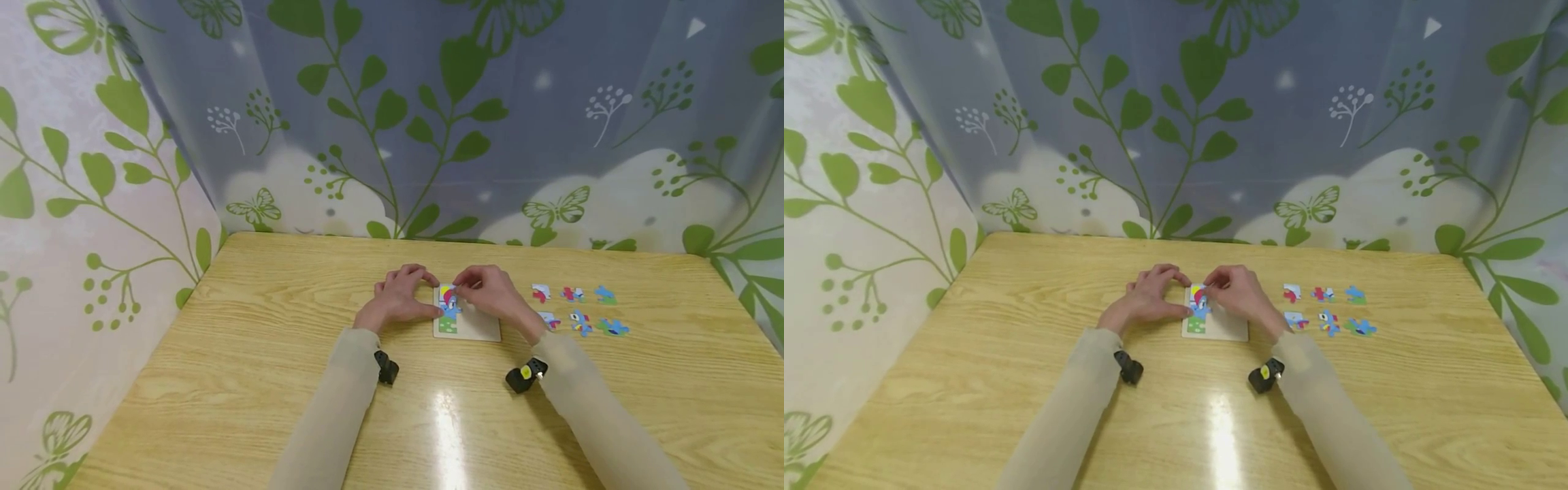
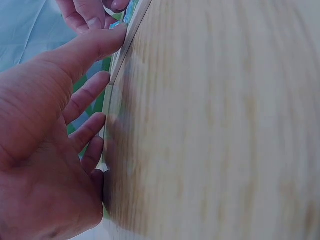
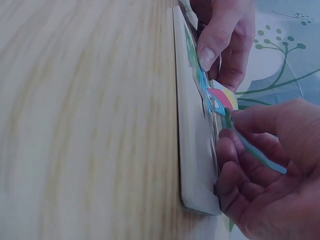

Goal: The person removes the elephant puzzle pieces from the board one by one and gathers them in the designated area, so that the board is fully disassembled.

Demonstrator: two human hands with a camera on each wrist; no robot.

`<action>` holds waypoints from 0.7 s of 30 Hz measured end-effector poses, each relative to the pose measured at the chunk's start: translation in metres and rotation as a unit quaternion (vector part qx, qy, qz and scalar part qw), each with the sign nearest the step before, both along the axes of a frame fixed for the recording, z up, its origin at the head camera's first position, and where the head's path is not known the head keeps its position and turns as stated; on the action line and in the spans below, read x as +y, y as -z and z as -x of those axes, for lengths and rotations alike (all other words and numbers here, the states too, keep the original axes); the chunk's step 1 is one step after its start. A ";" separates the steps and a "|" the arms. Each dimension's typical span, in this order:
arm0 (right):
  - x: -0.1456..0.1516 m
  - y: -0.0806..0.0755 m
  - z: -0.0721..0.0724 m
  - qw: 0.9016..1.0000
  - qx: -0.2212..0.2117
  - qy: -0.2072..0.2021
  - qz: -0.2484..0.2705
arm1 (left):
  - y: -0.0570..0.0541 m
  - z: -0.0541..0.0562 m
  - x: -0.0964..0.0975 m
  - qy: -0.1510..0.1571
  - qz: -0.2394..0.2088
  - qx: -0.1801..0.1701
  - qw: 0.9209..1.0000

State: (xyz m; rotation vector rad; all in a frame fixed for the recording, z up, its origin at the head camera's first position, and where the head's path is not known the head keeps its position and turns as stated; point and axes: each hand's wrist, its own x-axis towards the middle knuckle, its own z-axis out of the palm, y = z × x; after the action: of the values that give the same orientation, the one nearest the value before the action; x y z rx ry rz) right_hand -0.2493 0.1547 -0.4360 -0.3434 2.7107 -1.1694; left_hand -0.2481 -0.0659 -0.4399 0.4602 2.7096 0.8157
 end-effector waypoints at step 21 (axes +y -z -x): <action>0.004 0.001 -0.002 0.999 -0.016 0.007 0.051 | -0.001 0.001 0.002 -0.012 0.003 -0.002 1.000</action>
State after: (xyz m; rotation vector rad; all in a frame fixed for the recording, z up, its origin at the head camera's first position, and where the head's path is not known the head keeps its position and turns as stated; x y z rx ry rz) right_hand -0.2476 0.1586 -0.4371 -0.3169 2.6363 -1.3086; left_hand -0.2491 -0.0640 -0.4388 0.4256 2.7182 0.8135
